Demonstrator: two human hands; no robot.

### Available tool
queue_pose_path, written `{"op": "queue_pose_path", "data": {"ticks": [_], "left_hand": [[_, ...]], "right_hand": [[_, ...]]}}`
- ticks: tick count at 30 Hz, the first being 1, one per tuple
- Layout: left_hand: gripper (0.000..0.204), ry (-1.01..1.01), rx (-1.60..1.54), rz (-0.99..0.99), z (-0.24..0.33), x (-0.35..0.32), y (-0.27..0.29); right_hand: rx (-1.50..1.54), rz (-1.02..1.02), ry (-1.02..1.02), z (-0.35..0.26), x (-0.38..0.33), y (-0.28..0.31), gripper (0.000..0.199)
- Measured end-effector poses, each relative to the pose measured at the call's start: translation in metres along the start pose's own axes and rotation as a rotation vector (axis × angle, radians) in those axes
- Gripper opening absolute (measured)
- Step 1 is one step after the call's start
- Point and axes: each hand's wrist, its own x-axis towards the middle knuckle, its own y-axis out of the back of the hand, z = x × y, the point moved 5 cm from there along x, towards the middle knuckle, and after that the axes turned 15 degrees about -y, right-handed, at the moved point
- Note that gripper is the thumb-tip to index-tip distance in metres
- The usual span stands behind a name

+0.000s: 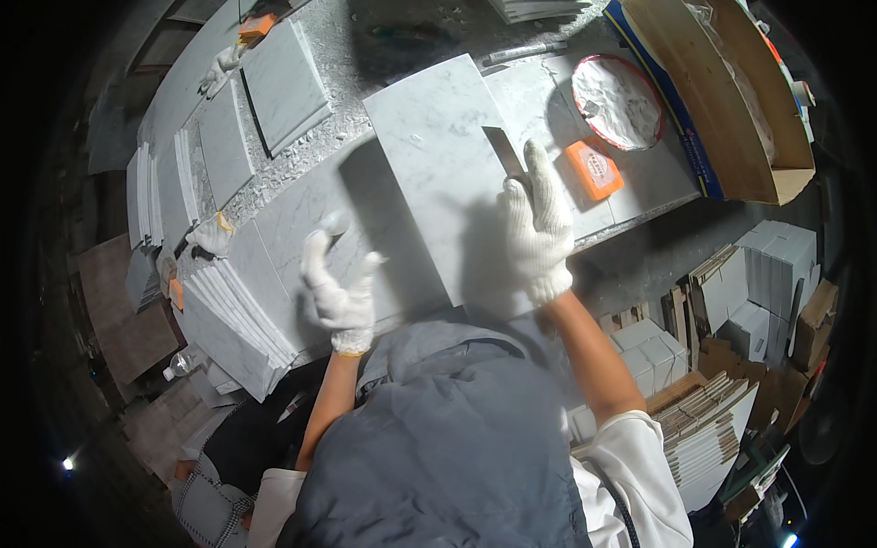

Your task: The person scrapes a white rectangular tile with a metal scraper, then wipes it with a cloth. They repeat this process on several tiles, stacking the cleaned tiles on the table.

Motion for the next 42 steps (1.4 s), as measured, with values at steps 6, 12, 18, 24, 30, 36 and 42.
{"op": "queue_pose_path", "data": {"ticks": [6,12,18,24,30,36,42], "left_hand": [[0.08,-0.031,-0.107,-0.254,0.007,0.071,-0.082],[0.101,-0.047,0.126,-0.531,-0.016,0.103,-0.139],[0.088,-0.147,0.143,-0.426,-0.028,0.12,-0.124],[0.069,-0.739,-0.015,-0.65,0.066,0.054,-0.117],[0.1,-0.097,0.496,-0.714,-0.047,0.12,-0.127],[0.07,-0.856,0.86,-1.136,0.07,0.029,-0.125],[0.075,-0.734,0.196,-0.605,0.098,0.014,-0.081]], "right_hand": [[-0.132,-0.164,-0.196,-0.011,0.0,0.001,0.061],[-0.101,-0.213,-0.288,-0.004,-0.008,0.02,0.062],[0.062,-0.283,-0.418,-0.004,-0.007,0.03,0.046],[0.117,-0.214,-0.274,-0.017,0.012,0.034,0.032],[-0.123,-0.192,-0.259,-0.033,0.026,0.039,0.036],[-0.385,-0.227,-0.08,-0.035,0.053,-0.005,0.04],[-0.7,-0.37,0.161,-0.038,0.074,-0.054,0.039]]}}
